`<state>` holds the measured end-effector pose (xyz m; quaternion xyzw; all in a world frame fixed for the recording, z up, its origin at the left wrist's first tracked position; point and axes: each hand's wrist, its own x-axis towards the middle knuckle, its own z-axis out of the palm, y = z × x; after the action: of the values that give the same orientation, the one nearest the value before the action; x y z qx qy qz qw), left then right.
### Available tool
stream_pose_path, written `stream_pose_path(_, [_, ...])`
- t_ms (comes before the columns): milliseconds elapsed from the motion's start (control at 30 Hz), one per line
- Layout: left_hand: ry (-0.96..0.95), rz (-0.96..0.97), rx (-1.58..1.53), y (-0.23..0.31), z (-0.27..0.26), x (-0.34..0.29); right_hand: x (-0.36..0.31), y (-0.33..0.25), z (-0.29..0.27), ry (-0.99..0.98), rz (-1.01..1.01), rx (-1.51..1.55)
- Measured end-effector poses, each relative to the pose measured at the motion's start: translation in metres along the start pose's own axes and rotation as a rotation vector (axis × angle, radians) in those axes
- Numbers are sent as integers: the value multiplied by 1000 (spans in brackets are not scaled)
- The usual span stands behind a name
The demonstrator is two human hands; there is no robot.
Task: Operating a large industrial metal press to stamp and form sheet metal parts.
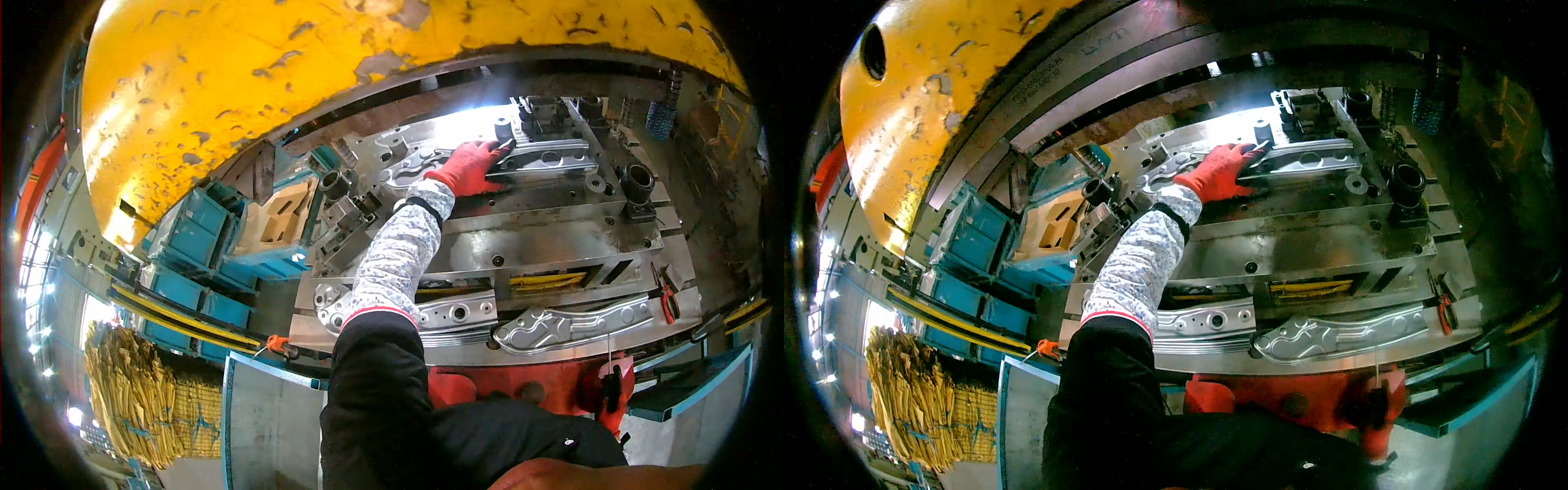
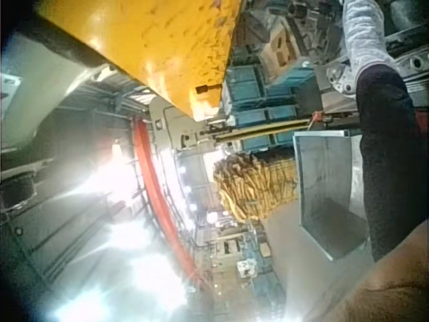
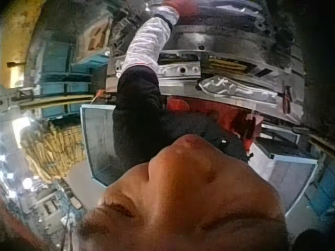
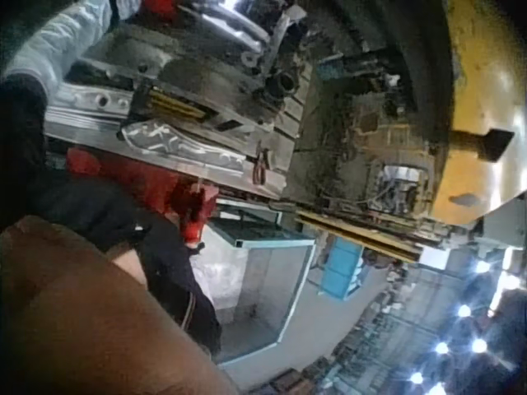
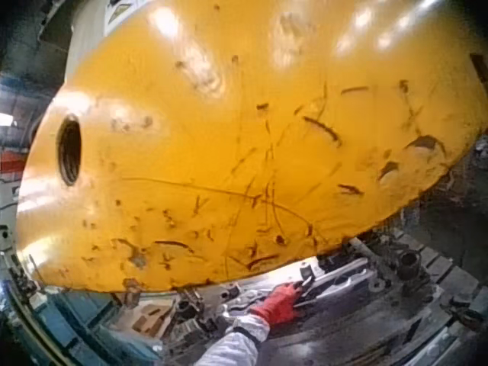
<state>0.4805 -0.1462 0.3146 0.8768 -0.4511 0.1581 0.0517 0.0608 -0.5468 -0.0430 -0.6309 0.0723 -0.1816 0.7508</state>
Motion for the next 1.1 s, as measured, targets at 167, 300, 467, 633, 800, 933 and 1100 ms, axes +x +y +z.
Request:
stream_pose_path(167, [-65,0,35,11,-5,10,24,-43,37,34,-138,-605])
stream_pose_path(300, [163,-19,53,41,-26,-31,17,-97,42,0,-145,-524])
stream_pose_path(467, [429,-178,-177,133,-12,-157,19,-104,-11,312,-119,-607])
stream_pose_path(633, [1153,-1157,-885,250,58,-336,10,-71,-54,259,677,-259])
stream_pose_path(800, [228,-1822,-1331,316,161,-437,18,9,-91,-293,502,-740])
stream_pose_path(933, [272,-1800,-1465,317,174,-413,37,28,-96,-539,304,-1166])
stream_pose_path(1100, [265,-1809,-1485,318,172,-405,52,45,-105,-645,183,-1380])
